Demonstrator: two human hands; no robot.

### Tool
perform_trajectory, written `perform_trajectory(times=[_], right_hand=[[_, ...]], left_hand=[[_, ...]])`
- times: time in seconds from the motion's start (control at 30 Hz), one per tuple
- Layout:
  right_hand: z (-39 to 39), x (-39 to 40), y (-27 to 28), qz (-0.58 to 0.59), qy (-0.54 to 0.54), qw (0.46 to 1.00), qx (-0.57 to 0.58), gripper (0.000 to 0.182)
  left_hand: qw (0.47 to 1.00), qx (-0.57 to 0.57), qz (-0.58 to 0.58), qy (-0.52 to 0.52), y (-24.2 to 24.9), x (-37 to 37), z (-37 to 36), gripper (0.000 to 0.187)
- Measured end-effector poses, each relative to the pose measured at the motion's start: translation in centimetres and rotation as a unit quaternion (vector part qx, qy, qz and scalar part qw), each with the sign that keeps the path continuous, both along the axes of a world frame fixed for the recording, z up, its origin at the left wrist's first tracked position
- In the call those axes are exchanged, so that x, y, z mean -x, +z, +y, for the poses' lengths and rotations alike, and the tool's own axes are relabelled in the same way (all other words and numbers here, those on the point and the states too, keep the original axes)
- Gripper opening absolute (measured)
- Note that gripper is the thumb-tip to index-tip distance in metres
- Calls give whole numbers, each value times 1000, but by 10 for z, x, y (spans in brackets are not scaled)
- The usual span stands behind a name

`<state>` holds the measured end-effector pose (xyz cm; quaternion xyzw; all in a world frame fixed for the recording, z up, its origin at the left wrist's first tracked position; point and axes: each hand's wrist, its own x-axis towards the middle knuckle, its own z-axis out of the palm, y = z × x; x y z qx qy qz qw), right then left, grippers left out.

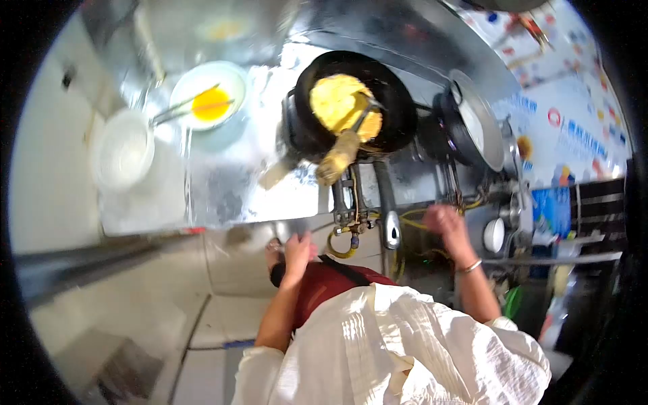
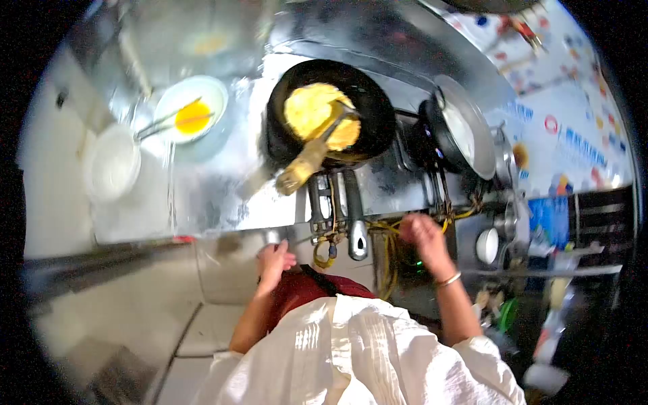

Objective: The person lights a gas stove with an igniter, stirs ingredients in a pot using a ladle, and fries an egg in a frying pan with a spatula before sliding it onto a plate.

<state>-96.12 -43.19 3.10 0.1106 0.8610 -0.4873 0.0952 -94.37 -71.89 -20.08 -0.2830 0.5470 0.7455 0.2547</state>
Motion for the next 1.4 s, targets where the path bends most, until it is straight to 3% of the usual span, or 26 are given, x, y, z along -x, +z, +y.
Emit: perform_trajectory(times=[0.07, 0.13, 0.17, 0.23, 0.3, 0.4, 0.47, 0.53, 0.63, 0.73, 0.83, 0.87, 0.93, 0.97, 1.0, 1.03, 1.1, 1.17, 1.23, 1.3, 1.4], right_hand=[[-16, 23, 70, 170, 55, 982, -58, 28], [-20, 32, 145, 363, 209, 881, -220, 22], [-23, 28, 172, 433, 210, 855, -192, 25], [14, 8, 218, 534, 244, 764, -266, 32], [54, -13, 251, 617, 259, 661, -339, 38], [126, -52, 254, 665, 233, 586, -400, 36], [170, -69, 253, 678, 208, 566, -420, 35], [208, -86, 251, 688, 192, 543, -441, 34], [265, -106, 251, 696, 171, 517, -468, 33], [307, -115, 252, 696, 162, 496, -493, 32], [342, -121, 255, 700, 138, 484, -506, 31], [350, -119, 257, 700, 131, 489, -504, 31], [354, -116, 259, 695, 116, 504, -499, 30], [354, -121, 250, 697, 112, 506, -495, 30], [349, -119, 252, 693, 114, 509, -498, 30], [345, -121, 247, 691, 115, 505, -505, 30], [351, -121, 247, 677, 113, 508, -520, 29], [351, -115, 244, 675, 105, 513, -520, 29], [343, -113, 242, 672, 104, 520, -518, 29], [340, -110, 239, 668, 93, 519, -525, 29], [343, -105, 229, 658, 45, 526, -536, 30]], left_hand=[[1000, 27, -13, 6, -4, -6, -6, 31], [999, 44, -5, 6, -16, -16, -9, 27], [998, 62, 10, -18, -12, -20, -8, 27], [994, 106, -1, 8, -3, -28, 2, 26], [989, 143, 25, -31, -8, -39, 13, 24], [984, 177, -7, -22, 9, -52, 53, 20], [983, 182, -8, 17, 12, -68, 81, 17], [972, 228, 31, -46, 6, -75, 108, 16], [977, 200, 33, -70, 7, -78, 150, 16], [966, 178, 90, -165, -16, -78, 177, 18], [892, 299, 152, -304, -14, -58, 195, 19], [843, 353, 246, -322, -16, -63, 201, 24], [784, 404, 298, -365, 53, -55, 240, 26], [751, 427, 306, -399, 24, -44, 235, 28], [809, 379, 230, -386, 100, -40, 272, 27], [920, 234, 111, -295, 83, -33, 276, 24], [894, 242, 163, -341, 31, -3, 273, 24], [828, 300, 242, -408, -7, 13, 272, 27], [758, 353, 300, -459, 29, 28, 300, 25], [869, 205, 191, -409, 49, 39, 326, 21], [854, 192, 207, -436, 52, 60, 342, 19]])
